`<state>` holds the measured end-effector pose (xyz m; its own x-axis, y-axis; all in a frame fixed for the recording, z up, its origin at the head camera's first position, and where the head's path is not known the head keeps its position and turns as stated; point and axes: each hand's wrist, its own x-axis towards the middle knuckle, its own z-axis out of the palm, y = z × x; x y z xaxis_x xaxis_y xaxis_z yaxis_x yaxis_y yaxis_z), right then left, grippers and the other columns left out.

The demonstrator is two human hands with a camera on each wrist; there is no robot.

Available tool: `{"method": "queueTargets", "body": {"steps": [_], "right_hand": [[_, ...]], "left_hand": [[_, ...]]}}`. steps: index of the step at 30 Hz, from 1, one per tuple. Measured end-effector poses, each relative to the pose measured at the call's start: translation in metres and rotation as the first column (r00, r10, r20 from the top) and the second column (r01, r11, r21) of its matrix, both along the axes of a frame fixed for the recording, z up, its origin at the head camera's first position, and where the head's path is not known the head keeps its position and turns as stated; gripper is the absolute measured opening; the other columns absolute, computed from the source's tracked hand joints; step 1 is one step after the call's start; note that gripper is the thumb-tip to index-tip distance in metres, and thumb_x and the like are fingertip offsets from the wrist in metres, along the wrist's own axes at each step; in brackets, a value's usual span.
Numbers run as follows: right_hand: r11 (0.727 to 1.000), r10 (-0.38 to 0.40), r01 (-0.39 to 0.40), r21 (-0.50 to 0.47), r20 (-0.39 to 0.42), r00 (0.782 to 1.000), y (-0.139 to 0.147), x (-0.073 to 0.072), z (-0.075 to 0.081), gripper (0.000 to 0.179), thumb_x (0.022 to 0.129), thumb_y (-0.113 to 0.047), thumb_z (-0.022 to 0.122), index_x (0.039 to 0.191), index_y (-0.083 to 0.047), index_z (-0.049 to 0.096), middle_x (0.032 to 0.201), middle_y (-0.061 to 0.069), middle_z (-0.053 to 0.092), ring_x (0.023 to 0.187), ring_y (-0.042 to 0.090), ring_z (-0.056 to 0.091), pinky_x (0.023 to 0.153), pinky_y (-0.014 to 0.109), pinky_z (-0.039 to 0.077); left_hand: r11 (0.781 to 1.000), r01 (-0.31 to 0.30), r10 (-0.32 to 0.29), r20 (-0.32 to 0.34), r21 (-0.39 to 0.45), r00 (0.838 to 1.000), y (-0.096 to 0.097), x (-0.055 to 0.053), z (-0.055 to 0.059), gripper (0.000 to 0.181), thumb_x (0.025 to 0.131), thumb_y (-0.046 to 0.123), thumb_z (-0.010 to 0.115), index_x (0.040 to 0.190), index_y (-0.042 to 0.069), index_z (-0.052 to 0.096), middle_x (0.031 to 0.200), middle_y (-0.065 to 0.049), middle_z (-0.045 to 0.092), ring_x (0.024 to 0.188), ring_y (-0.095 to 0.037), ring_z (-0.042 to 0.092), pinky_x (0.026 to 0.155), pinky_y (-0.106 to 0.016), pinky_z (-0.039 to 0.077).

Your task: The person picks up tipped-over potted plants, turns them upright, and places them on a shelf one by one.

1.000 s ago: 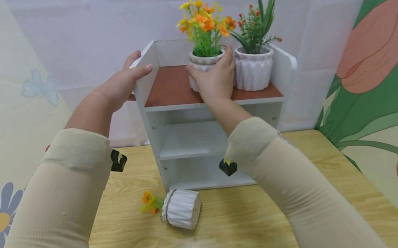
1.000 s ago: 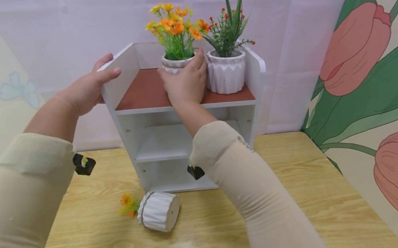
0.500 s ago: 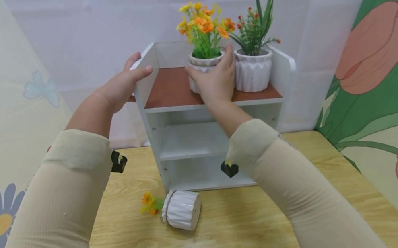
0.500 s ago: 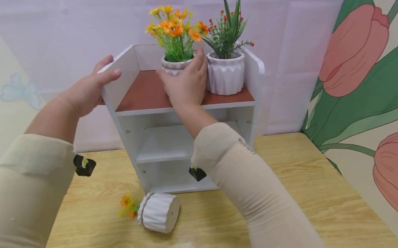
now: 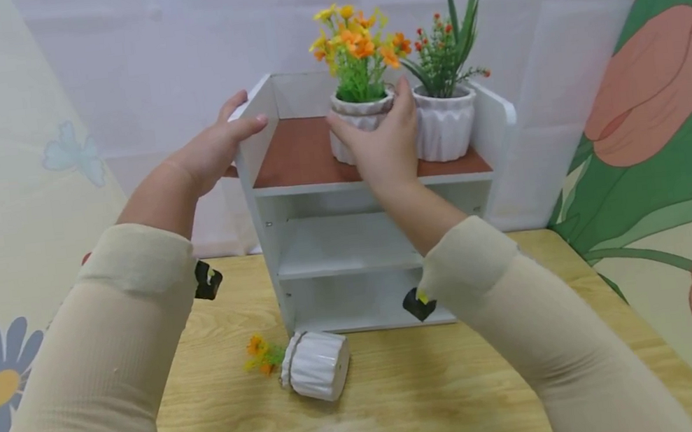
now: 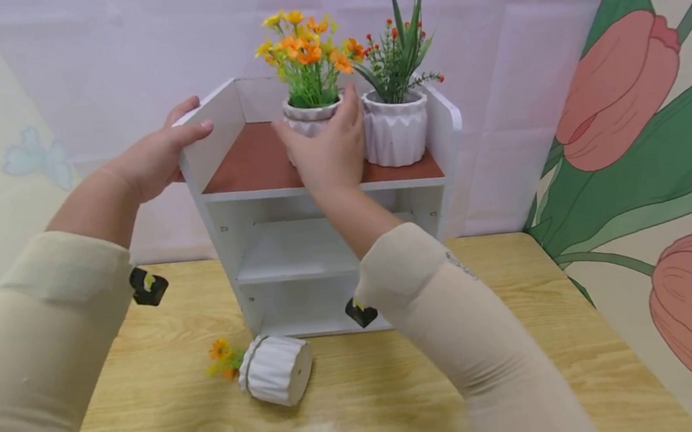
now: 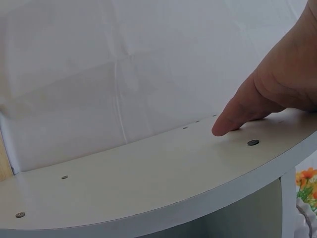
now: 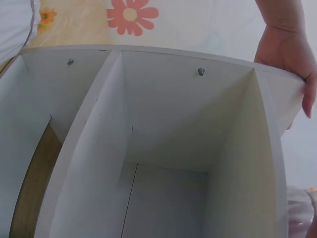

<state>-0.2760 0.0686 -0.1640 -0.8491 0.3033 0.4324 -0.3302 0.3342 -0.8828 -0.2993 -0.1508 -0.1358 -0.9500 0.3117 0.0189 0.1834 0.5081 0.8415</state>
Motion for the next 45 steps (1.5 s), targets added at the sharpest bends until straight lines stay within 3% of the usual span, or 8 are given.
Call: {"method": "queueTargets", "body": {"steps": [5, 9, 18, 31, 39, 45], "right_hand": [[0.997, 0.055, -0.053, 0.055, -0.023, 0.998, 0.005, 0.015, -0.004, 0.104, 0.079, -0.048, 0.078, 0.157, -0.02, 0.014, 0.161, -0.002, 0.02, 0.146, 0.009, 0.023, 0.117, 0.027, 0.027], [0.986, 0.089, -0.089, 0.141, 0.008, 0.996, 0.006, 0.028, -0.008, 0.102, 0.08, -0.049, 0.077, 0.157, -0.02, 0.017, 0.161, 0.0, 0.022, 0.146, 0.013, 0.024, 0.118, 0.036, 0.028], [0.936, 0.193, -0.207, 0.285, 0.076, 0.978, 0.006, 0.057, -0.022, 0.1, 0.08, -0.053, 0.076, 0.156, -0.022, 0.019, 0.161, -0.004, 0.023, 0.147, 0.014, 0.024, 0.117, 0.043, 0.03], [0.83, 0.347, -0.397, 0.392, 0.195, 0.917, 0.0, 0.07, -0.046, 0.103, 0.077, -0.048, 0.081, 0.156, -0.025, 0.019, 0.161, 0.0, 0.023, 0.147, 0.021, 0.026, 0.114, 0.053, 0.032], [0.751, 0.433, -0.466, 0.467, 0.185, 0.882, 0.0, 0.071, -0.061, 0.104, 0.075, -0.038, 0.085, 0.156, -0.022, 0.022, 0.16, 0.002, 0.026, 0.146, 0.021, 0.028, 0.114, 0.052, 0.033], [0.671, 0.461, -0.526, 0.523, 0.261, 0.848, -0.001, 0.071, -0.074, 0.107, 0.072, -0.037, 0.088, 0.156, -0.027, 0.022, 0.16, 0.0, 0.027, 0.145, 0.024, 0.032, 0.113, 0.052, 0.035]], "left_hand": [[1.0, 0.002, -0.002, 0.001, -0.008, 1.0, -0.002, -0.001, 0.0, 0.074, 0.095, 0.065, 0.032, 0.15, 0.051, -0.016, 0.161, -0.008, 0.018, 0.142, -0.031, 0.024, 0.114, -0.061, 0.022], [1.0, -0.005, 0.005, 0.004, -0.007, 1.0, -0.002, 0.0, 0.0, 0.073, 0.096, 0.065, 0.032, 0.15, 0.051, -0.016, 0.161, -0.008, 0.018, 0.142, -0.03, 0.025, 0.114, -0.06, 0.022], [1.0, -0.006, 0.006, 0.003, -0.011, 1.0, 0.0, 0.001, 0.002, 0.074, 0.096, 0.064, 0.032, 0.151, 0.05, -0.015, 0.16, -0.008, 0.019, 0.142, -0.03, 0.025, 0.114, -0.06, 0.023], [1.0, -0.007, 0.007, 0.013, -0.009, 1.0, -0.001, 0.0, 0.002, 0.072, 0.096, 0.063, 0.032, 0.149, 0.052, -0.016, 0.161, -0.006, 0.017, 0.143, -0.029, 0.024, 0.115, -0.059, 0.022], [1.0, -0.002, 0.002, 0.009, 0.011, 1.0, 0.0, 0.0, 0.001, 0.074, 0.097, 0.061, 0.034, 0.151, 0.048, -0.015, 0.162, -0.005, 0.015, 0.143, -0.026, 0.025, 0.114, -0.055, 0.026], [1.0, -0.009, 0.009, 0.015, 0.014, 1.0, 0.001, 0.001, 0.002, 0.073, 0.097, 0.06, 0.034, 0.151, 0.049, -0.014, 0.162, -0.004, 0.015, 0.143, -0.025, 0.025, 0.115, -0.055, 0.026]]}}
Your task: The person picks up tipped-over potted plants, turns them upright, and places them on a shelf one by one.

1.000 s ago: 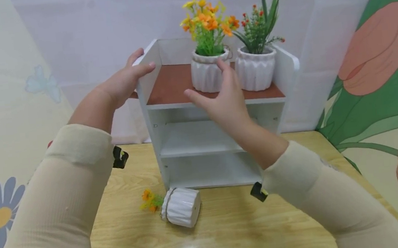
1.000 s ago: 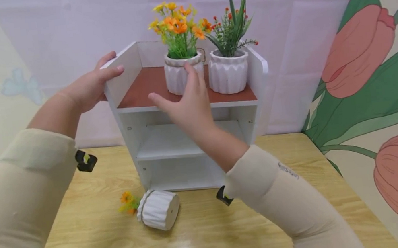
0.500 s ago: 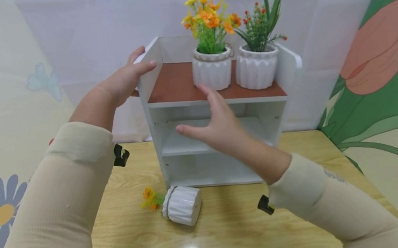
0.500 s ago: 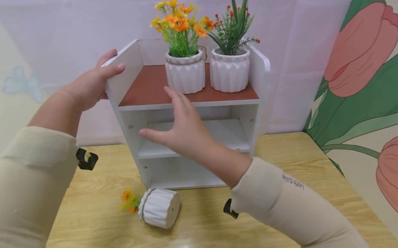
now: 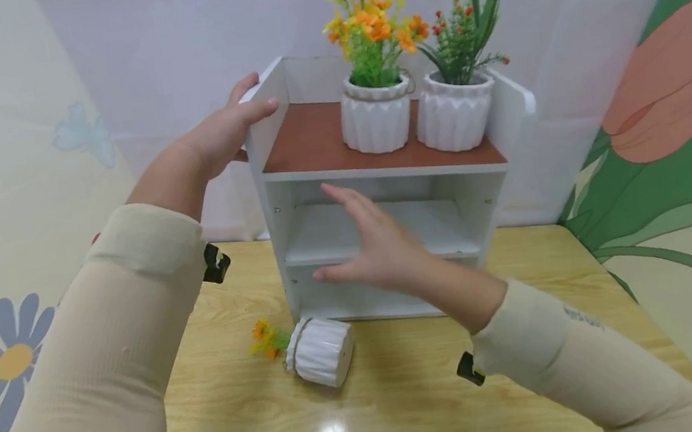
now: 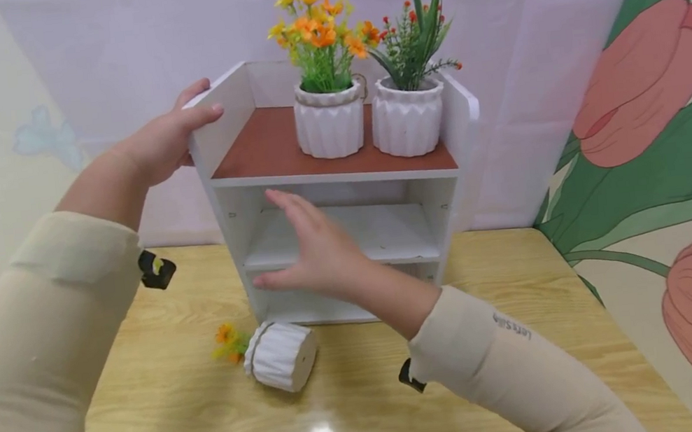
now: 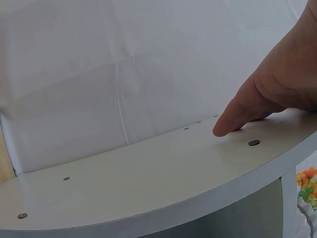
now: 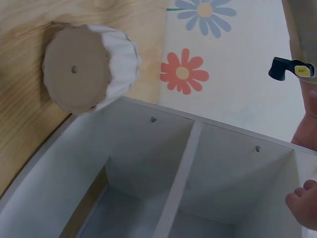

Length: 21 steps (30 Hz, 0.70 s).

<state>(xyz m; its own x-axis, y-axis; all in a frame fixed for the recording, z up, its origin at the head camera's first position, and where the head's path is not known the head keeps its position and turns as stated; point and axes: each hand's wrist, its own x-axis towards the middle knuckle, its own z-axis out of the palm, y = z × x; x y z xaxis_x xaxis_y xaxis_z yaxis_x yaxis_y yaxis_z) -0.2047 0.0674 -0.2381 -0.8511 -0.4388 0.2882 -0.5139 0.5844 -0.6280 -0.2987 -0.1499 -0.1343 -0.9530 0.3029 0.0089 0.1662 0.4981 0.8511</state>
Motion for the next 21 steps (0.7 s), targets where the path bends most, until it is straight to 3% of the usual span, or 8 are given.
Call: {"method": "queueTargets", "body": {"steps": [5, 11, 21], "right_hand": [[0.994, 0.058, -0.063, 0.085, 0.056, 0.997, -0.003, 0.002, -0.016, 0.107, 0.073, -0.038, 0.087, 0.156, -0.03, 0.02, 0.162, -0.003, 0.023, 0.147, 0.024, 0.028, 0.114, 0.054, 0.031], [0.984, 0.12, -0.136, 0.117, 0.139, 0.983, -0.009, 0.002, -0.039, 0.107, 0.073, -0.036, 0.087, 0.157, -0.024, 0.022, 0.163, -0.002, 0.021, 0.149, 0.02, 0.022, 0.117, 0.048, 0.029], [0.962, 0.132, -0.18, 0.205, 0.229, 0.964, -0.023, 0.001, -0.074, 0.109, 0.071, -0.04, 0.087, 0.157, -0.023, 0.021, 0.162, 0.001, 0.024, 0.148, 0.025, 0.025, 0.116, 0.048, 0.031]], "left_hand": [[1.0, -0.007, 0.007, -0.006, 0.001, 1.0, 0.0, 0.0, 0.0, 0.073, 0.097, 0.06, 0.034, 0.151, 0.049, -0.013, 0.161, -0.004, 0.017, 0.144, -0.026, 0.024, 0.115, -0.055, 0.026], [1.0, -0.021, 0.021, -0.006, -0.002, 1.0, 0.0, -0.001, 0.0, 0.072, 0.097, 0.06, 0.034, 0.151, 0.05, -0.012, 0.16, -0.003, 0.02, 0.142, -0.025, 0.026, 0.114, -0.053, 0.027], [1.0, -0.028, 0.028, 0.012, 0.005, 1.0, 0.0, -0.001, 0.0, 0.07, 0.098, 0.06, 0.034, 0.151, 0.052, -0.012, 0.158, -0.004, 0.022, 0.138, -0.023, 0.03, 0.114, -0.051, 0.027]]}}
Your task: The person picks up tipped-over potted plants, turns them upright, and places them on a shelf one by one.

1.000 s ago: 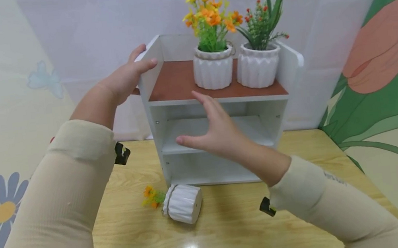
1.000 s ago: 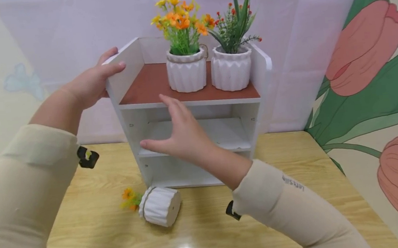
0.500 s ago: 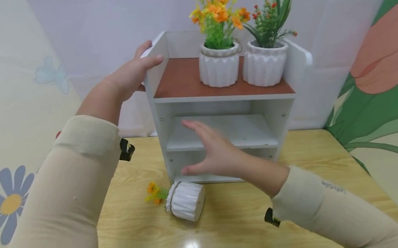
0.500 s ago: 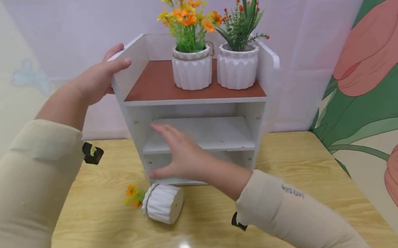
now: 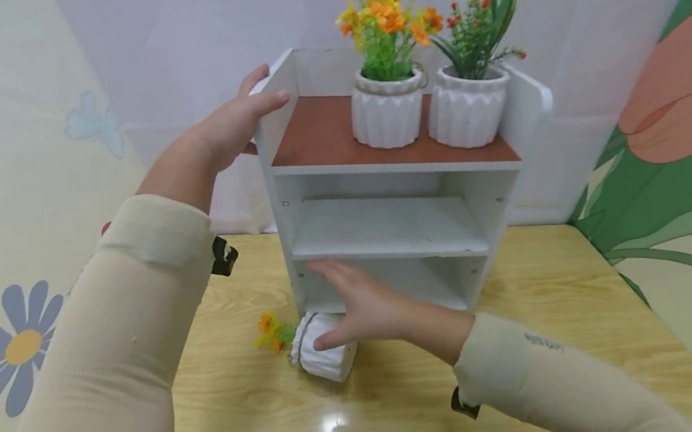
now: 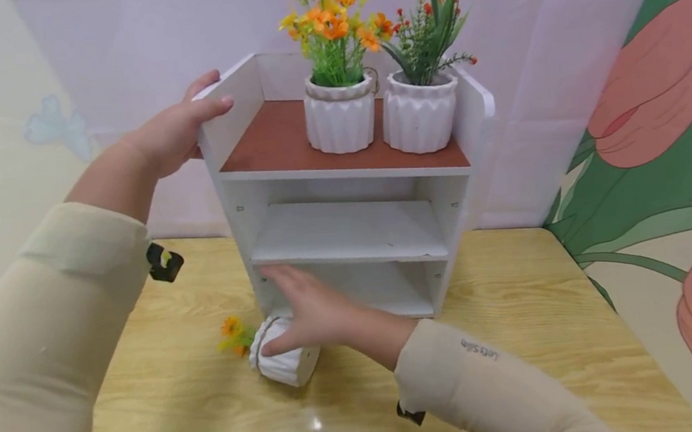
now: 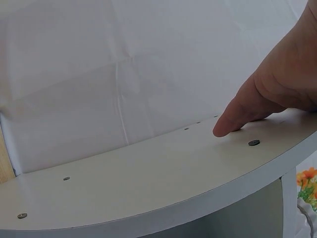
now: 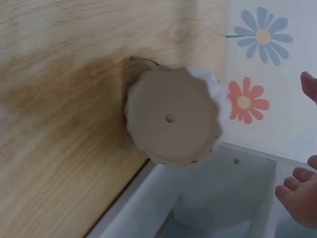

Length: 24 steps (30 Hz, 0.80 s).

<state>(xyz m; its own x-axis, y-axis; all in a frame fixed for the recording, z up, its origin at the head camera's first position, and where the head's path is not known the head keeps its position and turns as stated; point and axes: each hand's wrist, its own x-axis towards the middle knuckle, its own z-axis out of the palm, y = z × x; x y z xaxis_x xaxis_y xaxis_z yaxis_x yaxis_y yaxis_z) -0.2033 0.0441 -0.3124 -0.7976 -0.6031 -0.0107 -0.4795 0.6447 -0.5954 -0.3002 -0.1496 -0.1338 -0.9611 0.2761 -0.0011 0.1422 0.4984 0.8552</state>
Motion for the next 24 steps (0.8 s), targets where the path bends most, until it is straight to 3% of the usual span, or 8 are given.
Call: {"method": "queueTargets", "body": {"steps": [10, 24], "right_hand": [[0.996, -0.018, 0.017, 0.093, 0.011, 1.0, -0.01, -0.006, -0.034, 0.112, 0.069, -0.045, 0.087, 0.157, -0.023, 0.021, 0.162, 0.005, 0.024, 0.148, 0.028, 0.027, 0.115, 0.051, 0.031], [0.991, 0.01, -0.012, 0.131, 0.017, 1.0, -0.018, -0.01, -0.054, 0.112, 0.068, -0.047, 0.087, 0.156, -0.016, 0.025, 0.161, 0.007, 0.027, 0.148, 0.028, 0.028, 0.117, 0.048, 0.03]], "left_hand": [[1.0, -0.006, 0.006, 0.0, 0.001, 1.0, 0.0, 0.0, 0.0, 0.07, 0.098, 0.059, 0.034, 0.151, 0.052, -0.011, 0.159, -0.004, 0.02, 0.139, -0.024, 0.03, 0.114, -0.049, 0.028], [1.0, -0.009, 0.009, -0.021, -0.003, 1.0, 0.001, -0.001, -0.002, 0.07, 0.098, 0.059, 0.033, 0.151, 0.05, -0.011, 0.16, -0.004, 0.019, 0.139, -0.024, 0.028, 0.114, -0.051, 0.028]]}}
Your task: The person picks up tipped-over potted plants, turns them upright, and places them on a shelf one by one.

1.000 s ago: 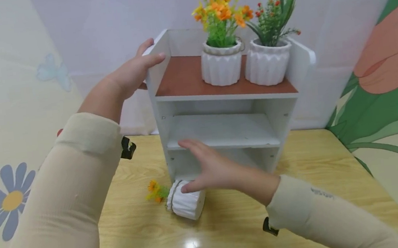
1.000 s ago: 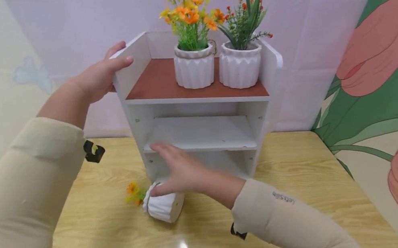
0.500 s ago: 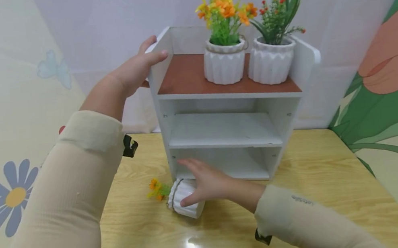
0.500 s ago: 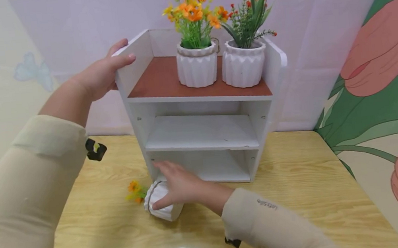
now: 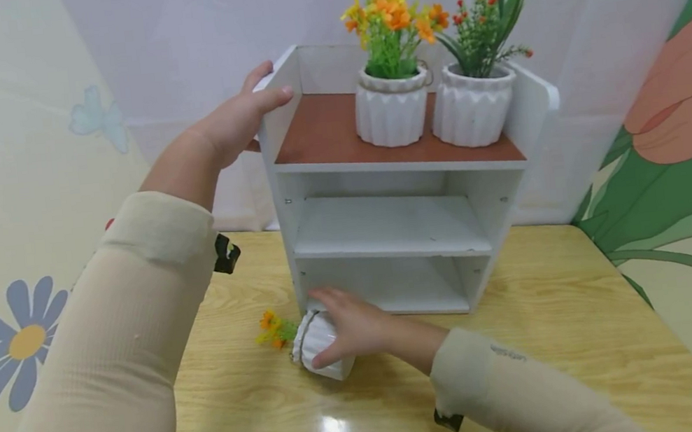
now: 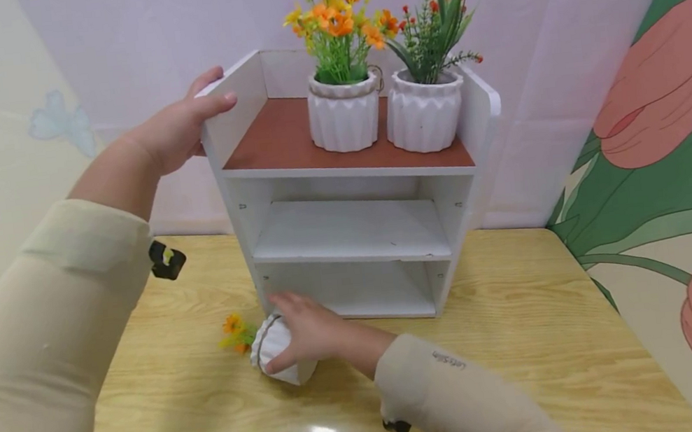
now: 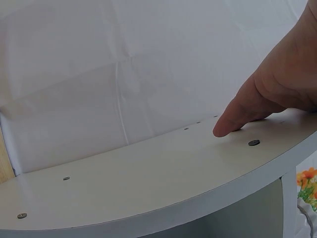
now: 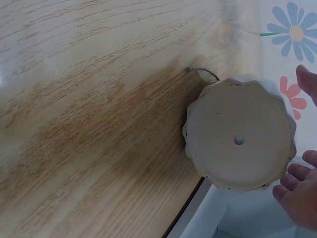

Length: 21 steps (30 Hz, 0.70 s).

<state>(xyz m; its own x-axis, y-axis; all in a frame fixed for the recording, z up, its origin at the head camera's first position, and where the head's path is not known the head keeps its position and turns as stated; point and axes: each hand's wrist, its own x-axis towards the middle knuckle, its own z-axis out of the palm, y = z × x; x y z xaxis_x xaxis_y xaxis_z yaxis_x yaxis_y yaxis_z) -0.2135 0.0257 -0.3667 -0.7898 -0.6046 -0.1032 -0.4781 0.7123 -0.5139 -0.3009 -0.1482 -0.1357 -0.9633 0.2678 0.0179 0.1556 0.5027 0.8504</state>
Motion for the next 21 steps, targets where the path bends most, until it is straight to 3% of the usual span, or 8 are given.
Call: {"method": "queueTargets", "body": {"steps": [21], "right_hand": [[0.992, 0.059, -0.057, 0.111, -0.02, 0.998, -0.012, -0.011, -0.018, 0.107, 0.07, -0.05, 0.086, 0.153, -0.011, 0.031, 0.158, 0.009, 0.034, 0.145, 0.025, 0.033, 0.118, 0.037, 0.03]], "left_hand": [[1.0, -0.002, 0.002, -0.016, -0.018, 1.0, 0.0, -0.001, -0.001, 0.069, 0.098, 0.061, 0.032, 0.151, 0.051, -0.011, 0.161, -0.001, 0.018, 0.141, -0.025, 0.027, 0.115, -0.053, 0.027]]}}
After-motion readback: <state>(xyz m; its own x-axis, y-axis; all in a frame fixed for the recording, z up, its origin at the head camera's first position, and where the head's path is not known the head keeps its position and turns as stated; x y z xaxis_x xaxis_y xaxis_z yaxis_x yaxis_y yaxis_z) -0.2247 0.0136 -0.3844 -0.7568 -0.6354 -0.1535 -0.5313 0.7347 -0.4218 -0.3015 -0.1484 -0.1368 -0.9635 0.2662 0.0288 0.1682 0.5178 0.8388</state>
